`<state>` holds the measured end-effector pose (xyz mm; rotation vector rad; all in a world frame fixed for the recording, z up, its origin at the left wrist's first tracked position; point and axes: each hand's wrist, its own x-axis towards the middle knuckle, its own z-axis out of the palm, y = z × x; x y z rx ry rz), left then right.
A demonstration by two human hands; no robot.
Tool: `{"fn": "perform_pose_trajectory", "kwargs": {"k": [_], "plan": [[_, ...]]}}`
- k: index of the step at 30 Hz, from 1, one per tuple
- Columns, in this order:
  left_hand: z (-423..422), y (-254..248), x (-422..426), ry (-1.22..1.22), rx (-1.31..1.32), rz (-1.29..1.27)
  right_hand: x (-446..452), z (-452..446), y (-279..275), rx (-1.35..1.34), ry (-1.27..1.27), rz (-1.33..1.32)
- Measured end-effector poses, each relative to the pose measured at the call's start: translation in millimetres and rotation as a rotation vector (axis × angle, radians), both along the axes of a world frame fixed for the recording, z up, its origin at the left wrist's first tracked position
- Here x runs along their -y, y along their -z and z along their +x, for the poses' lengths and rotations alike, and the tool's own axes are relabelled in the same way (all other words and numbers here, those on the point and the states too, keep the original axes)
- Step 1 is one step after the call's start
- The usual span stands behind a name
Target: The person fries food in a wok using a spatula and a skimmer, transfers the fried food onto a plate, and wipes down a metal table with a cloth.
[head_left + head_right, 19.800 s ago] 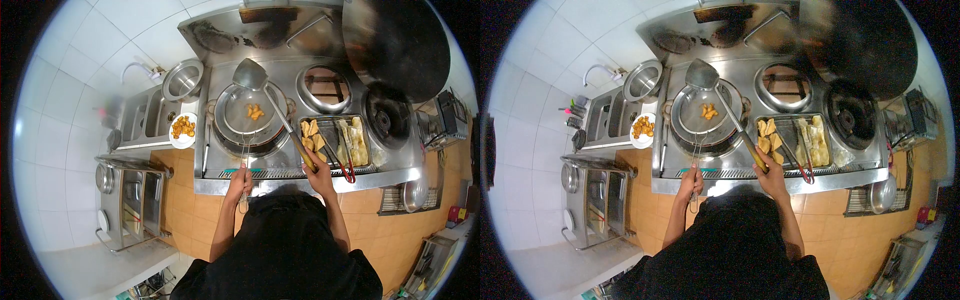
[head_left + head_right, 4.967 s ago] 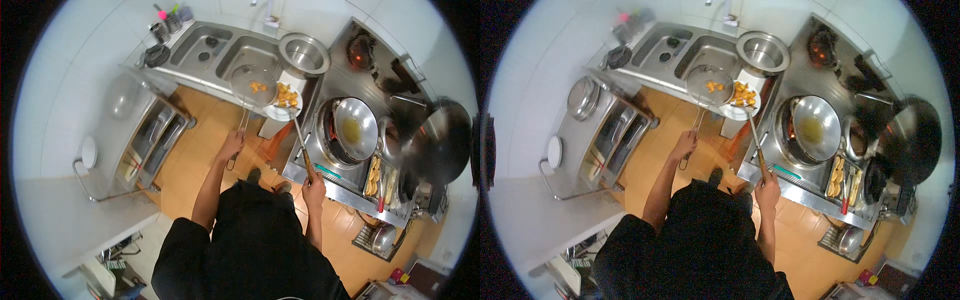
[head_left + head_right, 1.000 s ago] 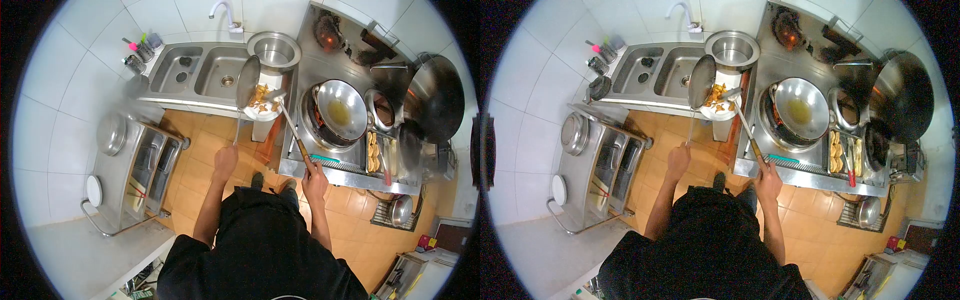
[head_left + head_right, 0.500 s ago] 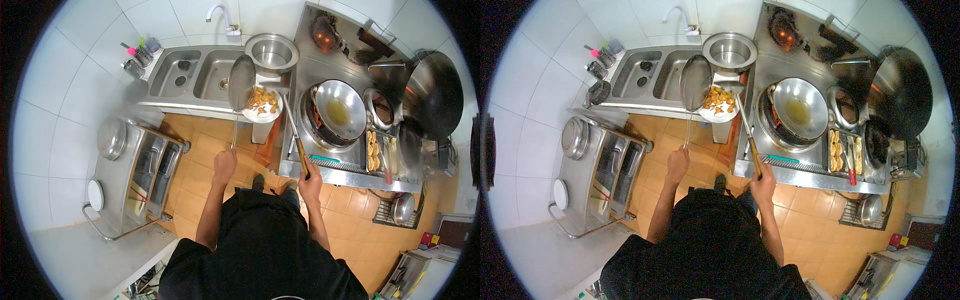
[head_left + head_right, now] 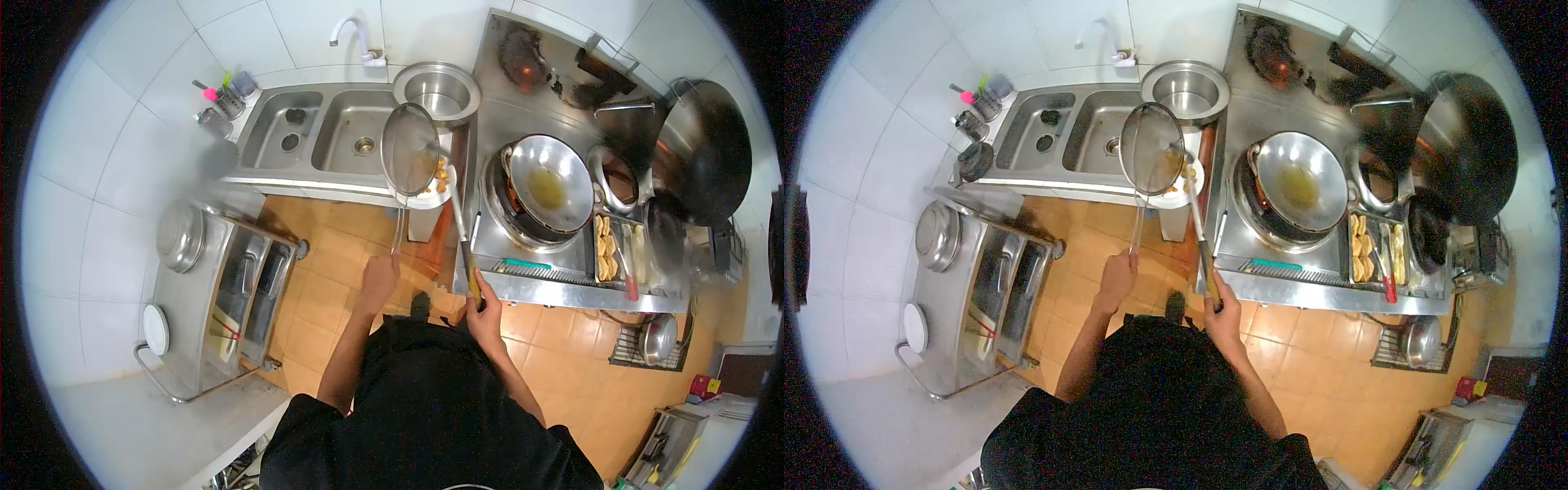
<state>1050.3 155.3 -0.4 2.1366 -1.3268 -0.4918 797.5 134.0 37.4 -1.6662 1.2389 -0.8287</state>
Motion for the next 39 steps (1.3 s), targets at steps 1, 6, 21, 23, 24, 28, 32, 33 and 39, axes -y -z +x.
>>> {"fn": "perform_pose_trajectory", "kwargs": {"k": [1, 6, 21, 23, 24, 28, 32, 33, 39], "plan": [[-1.8, 2.6, 0.8, 0.007, -0.001, 0.0, 0.2, 0.3, -1.6, -0.072, -0.055, -0.047], [0.4, -5.2, -1.6, -0.029, -0.159, -0.131, -2.7, 5.0, 1.0, -0.022, 0.049, -0.16], [7.5, -7.5, 3.8, 0.014, -0.055, 0.045, 0.0, 4.5, 8.1, -0.061, -0.042, -0.16], [7.3, -9.0, 3.4, -0.005, -0.095, -0.033, 1.6, 2.7, 12.0, -0.126, -0.084, -0.126], [6.8, -10.1, 3.9, -0.034, -0.141, -0.112, 1.4, 1.7, 12.1, -0.098, -0.06, -0.128], [11.3, -18.9, -2.5, -0.034, -0.053, -0.058, -2.9, -6.9, -1.2, 0.028, 0.074, -0.003], [0.4, -25.4, 2.6, -0.018, -0.044, -0.011, -1.0, -16.4, 16.9, 0.098, 0.138, -0.06], [-2.0, -27.6, 6.1, -0.004, -0.065, -0.019, 2.1, -15.0, 12.9, 0.051, 0.071, -0.095], [-16.8, -31.9, 15.8, 0.044, -0.119, -0.012, 5.0, -14.0, 6.8, -0.041, 0.008, -0.145]]}}
